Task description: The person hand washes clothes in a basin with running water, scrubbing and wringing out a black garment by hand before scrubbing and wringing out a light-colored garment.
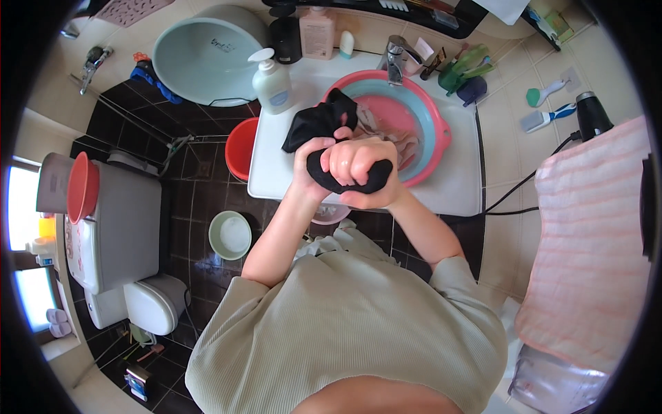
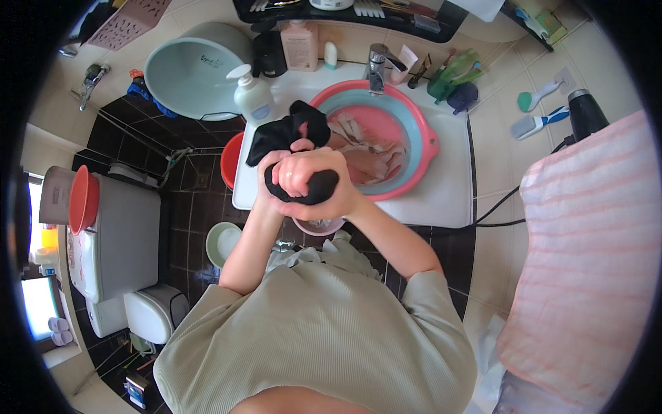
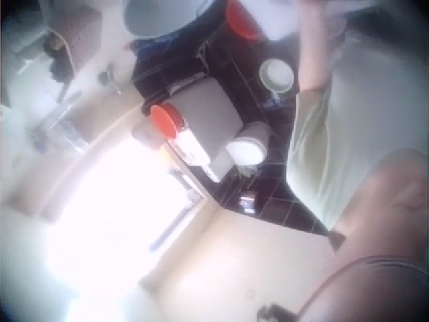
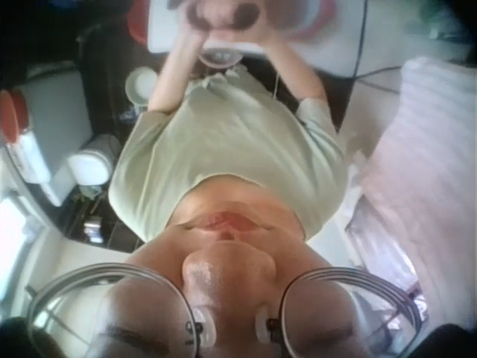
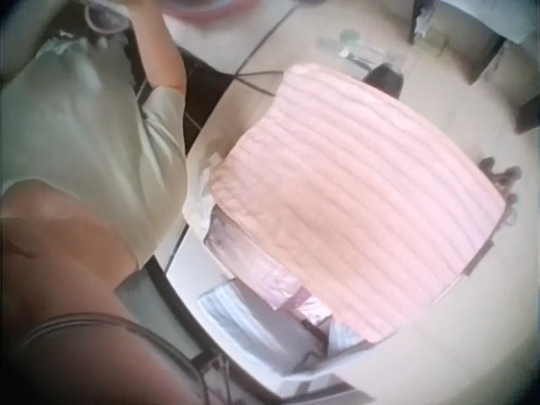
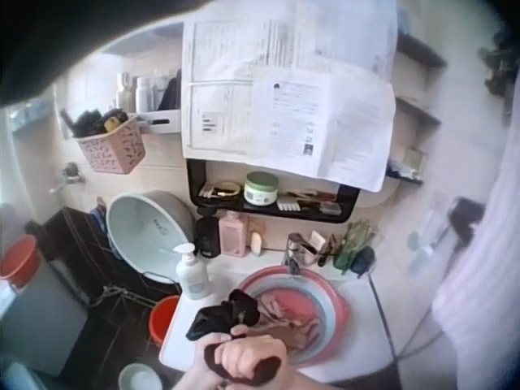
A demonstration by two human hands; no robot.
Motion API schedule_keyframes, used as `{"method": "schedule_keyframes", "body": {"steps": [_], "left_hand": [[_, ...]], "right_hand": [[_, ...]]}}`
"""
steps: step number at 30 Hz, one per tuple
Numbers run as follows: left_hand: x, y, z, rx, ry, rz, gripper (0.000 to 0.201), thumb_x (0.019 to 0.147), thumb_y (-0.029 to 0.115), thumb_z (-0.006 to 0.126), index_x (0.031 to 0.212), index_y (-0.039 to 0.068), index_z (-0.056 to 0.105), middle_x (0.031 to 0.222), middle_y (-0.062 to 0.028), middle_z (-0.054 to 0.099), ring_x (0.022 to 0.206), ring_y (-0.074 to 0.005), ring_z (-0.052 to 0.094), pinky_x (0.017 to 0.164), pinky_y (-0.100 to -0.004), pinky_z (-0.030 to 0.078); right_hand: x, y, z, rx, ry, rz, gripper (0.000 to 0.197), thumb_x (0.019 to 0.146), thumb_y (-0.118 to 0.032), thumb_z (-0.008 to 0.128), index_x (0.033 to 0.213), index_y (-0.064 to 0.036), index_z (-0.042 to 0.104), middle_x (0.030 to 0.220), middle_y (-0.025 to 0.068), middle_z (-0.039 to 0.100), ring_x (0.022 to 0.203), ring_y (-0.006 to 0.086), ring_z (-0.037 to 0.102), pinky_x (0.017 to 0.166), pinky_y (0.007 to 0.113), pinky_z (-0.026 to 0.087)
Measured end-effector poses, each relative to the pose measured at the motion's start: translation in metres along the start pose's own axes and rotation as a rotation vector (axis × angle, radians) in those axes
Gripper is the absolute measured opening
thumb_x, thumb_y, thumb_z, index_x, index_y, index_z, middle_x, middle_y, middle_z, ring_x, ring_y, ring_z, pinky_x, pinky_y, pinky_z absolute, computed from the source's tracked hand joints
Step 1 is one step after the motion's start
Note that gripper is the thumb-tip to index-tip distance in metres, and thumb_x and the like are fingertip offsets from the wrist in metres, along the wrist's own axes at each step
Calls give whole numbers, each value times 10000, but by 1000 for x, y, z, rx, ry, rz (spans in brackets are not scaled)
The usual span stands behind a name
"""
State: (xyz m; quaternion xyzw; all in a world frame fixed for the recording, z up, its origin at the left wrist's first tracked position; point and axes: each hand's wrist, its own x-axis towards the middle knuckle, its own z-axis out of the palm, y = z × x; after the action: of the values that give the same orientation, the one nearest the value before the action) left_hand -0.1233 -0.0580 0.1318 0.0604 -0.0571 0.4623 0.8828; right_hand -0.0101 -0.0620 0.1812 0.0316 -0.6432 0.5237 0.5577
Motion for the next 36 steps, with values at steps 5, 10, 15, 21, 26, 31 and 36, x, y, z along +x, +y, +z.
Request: {"method": "schedule_keyframes", "body": {"steps": [5,10,15,21,26,31,36], "left_hand": [[19,-20,-8,502,354,469,341,715,30,479,1052,5,435,946,-71,502,1039,-241,487,960,-320,351],[45,-30,-32,1092,444,528,270,799,8,423,1067,17,457,968,-61,502,1012,-193,510,878,-320,411],[83,-42,14,2419,628,213,150,746,196,562,855,93,576,764,-71,586,757,-224,579,668,-296,437],[76,-32,-35,2398,-295,551,191,692,174,601,872,111,603,847,-49,605,817,-214,585,731,-324,446],[87,-26,-40,1879,-369,-213,194,672,201,635,835,96,626,797,-62,607,798,-215,593,714,-359,460],[96,-37,-41,2010,-727,-115,195,672,191,638,836,88,621,794,-65,603,792,-219,591,708,-358,460],[106,-23,-49,2022,-875,-85,196,671,181,640,837,79,616,792,-69,600,787,-223,589,702,-357,460]], "right_hand": [[-33,21,-20,205,675,-47,174,739,-13,516,724,-82,357,683,56,437,732,205,492,931,443,383],[-38,31,-54,544,1161,276,214,815,-202,557,716,-113,388,671,17,411,735,176,483,878,380,403],[-50,49,-118,827,1032,864,232,832,-319,564,715,-131,493,664,14,495,705,141,527,745,273,444],[-35,41,-159,711,465,1465,298,841,-311,506,943,-49,602,874,68,634,812,175,606,744,275,476],[-43,67,-170,301,287,1576,306,831,-293,524,963,-30,607,909,61,635,839,158,596,773,251,452],[-28,69,-166,-344,-227,1487,281,814,-242,529,939,0,601,907,70,637,832,159,595,781,300,458],[-41,83,-170,-764,-502,1433,197,817,-141,554,982,-66,632,849,77,630,775,144,604,695,299,475]]}}
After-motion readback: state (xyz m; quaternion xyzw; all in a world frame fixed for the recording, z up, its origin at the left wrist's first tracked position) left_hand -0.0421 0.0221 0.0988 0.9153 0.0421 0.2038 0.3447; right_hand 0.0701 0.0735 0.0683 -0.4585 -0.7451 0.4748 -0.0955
